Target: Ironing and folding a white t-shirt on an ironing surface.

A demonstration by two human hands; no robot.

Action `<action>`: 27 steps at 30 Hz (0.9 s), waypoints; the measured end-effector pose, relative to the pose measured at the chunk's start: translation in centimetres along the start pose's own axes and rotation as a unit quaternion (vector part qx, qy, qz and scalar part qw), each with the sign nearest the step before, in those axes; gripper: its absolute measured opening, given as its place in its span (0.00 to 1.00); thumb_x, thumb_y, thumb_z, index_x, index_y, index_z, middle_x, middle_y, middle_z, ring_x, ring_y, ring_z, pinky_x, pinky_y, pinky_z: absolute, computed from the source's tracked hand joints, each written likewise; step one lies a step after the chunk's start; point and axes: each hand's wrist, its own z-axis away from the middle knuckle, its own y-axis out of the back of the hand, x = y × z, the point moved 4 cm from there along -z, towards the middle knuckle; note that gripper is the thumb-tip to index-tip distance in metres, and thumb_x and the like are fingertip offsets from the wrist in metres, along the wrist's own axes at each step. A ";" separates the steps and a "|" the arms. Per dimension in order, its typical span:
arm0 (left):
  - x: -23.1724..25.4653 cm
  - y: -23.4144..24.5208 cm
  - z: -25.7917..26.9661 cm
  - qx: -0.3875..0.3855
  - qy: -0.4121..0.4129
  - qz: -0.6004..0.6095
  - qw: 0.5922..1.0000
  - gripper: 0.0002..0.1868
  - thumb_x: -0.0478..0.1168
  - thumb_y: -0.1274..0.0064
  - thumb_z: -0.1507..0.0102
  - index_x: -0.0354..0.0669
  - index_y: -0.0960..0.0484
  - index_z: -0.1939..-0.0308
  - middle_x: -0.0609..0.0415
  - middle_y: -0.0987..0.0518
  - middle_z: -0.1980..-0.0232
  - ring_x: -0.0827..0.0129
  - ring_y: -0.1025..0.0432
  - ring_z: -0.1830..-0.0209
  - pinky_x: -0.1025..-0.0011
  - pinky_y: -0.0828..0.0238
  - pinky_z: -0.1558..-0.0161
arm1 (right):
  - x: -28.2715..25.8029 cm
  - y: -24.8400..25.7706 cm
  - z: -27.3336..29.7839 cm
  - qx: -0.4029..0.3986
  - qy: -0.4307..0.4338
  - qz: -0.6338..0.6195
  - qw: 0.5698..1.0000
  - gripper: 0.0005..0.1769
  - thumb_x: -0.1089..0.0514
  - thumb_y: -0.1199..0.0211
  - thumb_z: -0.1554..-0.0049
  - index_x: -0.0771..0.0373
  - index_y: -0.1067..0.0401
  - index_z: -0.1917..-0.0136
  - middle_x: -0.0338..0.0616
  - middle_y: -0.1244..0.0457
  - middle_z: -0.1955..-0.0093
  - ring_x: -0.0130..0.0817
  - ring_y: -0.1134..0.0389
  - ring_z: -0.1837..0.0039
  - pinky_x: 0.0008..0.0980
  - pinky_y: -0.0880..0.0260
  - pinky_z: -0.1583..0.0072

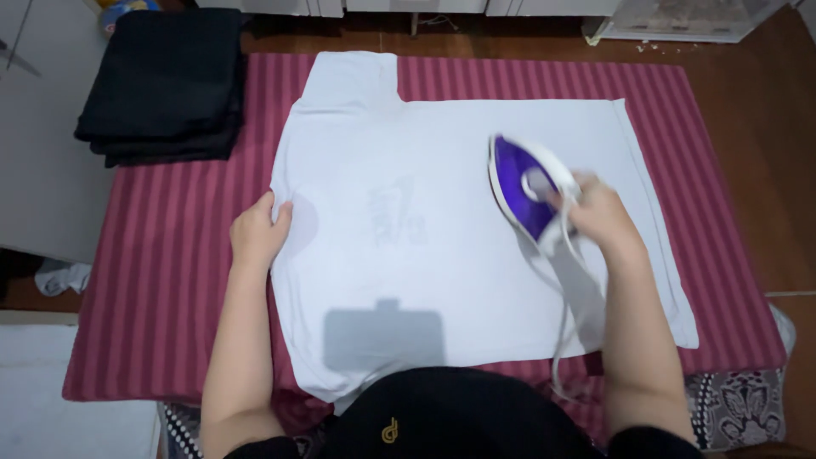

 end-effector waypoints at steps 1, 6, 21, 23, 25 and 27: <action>-0.1 -0.2 0.0 0.000 0.003 0.000 1.000 0.19 0.54 0.47 0.33 0.40 0.23 0.60 0.41 0.22 0.73 0.41 0.25 0.68 0.46 0.30 0.64 | -0.1 -0.6 -2.1 -0.003 0.001 0.001 1.000 0.32 0.43 0.31 0.48 0.65 0.27 0.37 0.55 0.29 0.53 0.43 0.26 0.51 0.40 0.27 0.49; -0.2 -0.1 0.2 0.010 -0.009 0.005 1.000 0.18 0.53 0.47 0.33 0.40 0.23 0.60 0.41 0.22 0.73 0.42 0.25 0.69 0.46 0.31 0.65 | -4.4 -2.3 -7.8 0.021 0.034 0.047 0.998 0.23 0.45 0.31 0.46 0.65 0.23 0.46 0.58 0.29 0.51 0.52 0.26 0.48 0.45 0.28 0.45; 0.1 0.1 0.2 0.003 -0.009 0.007 1.000 0.18 0.53 0.47 0.33 0.40 0.24 0.62 0.40 0.22 0.73 0.41 0.25 0.68 0.46 0.31 0.65 | 5.2 2.2 13.4 -0.170 -0.047 -0.087 0.981 0.33 0.51 0.35 0.50 0.59 0.29 0.32 0.46 0.25 0.55 0.36 0.23 0.53 0.35 0.21 0.51; -0.1 -0.1 0.1 0.008 -0.012 0.006 1.000 0.18 0.53 0.47 0.33 0.40 0.24 0.62 0.40 0.22 0.73 0.41 0.25 0.68 0.46 0.31 0.65 | 6.8 2.4 17.6 -0.175 -0.080 -0.116 0.974 0.32 0.52 0.34 0.50 0.59 0.29 0.32 0.47 0.25 0.56 0.36 0.23 0.54 0.35 0.22 0.52; -0.2 -0.2 0.2 0.013 -0.016 0.006 1.000 0.18 0.53 0.47 0.33 0.40 0.24 0.62 0.40 0.22 0.73 0.40 0.25 0.68 0.45 0.31 0.65 | 7.8 2.3 20.1 -0.180 -0.113 -0.143 0.967 0.31 0.53 0.34 0.49 0.60 0.28 0.32 0.48 0.25 0.57 0.35 0.23 0.55 0.35 0.22 0.54; -0.1 -0.2 0.2 0.018 -0.024 0.005 1.000 0.19 0.53 0.47 0.33 0.40 0.24 0.62 0.39 0.22 0.72 0.40 0.25 0.67 0.45 0.30 0.64 | 8.0 2.1 20.8 -0.151 -0.125 -0.184 0.963 0.29 0.55 0.34 0.47 0.64 0.27 0.33 0.49 0.26 0.57 0.34 0.25 0.52 0.34 0.26 0.53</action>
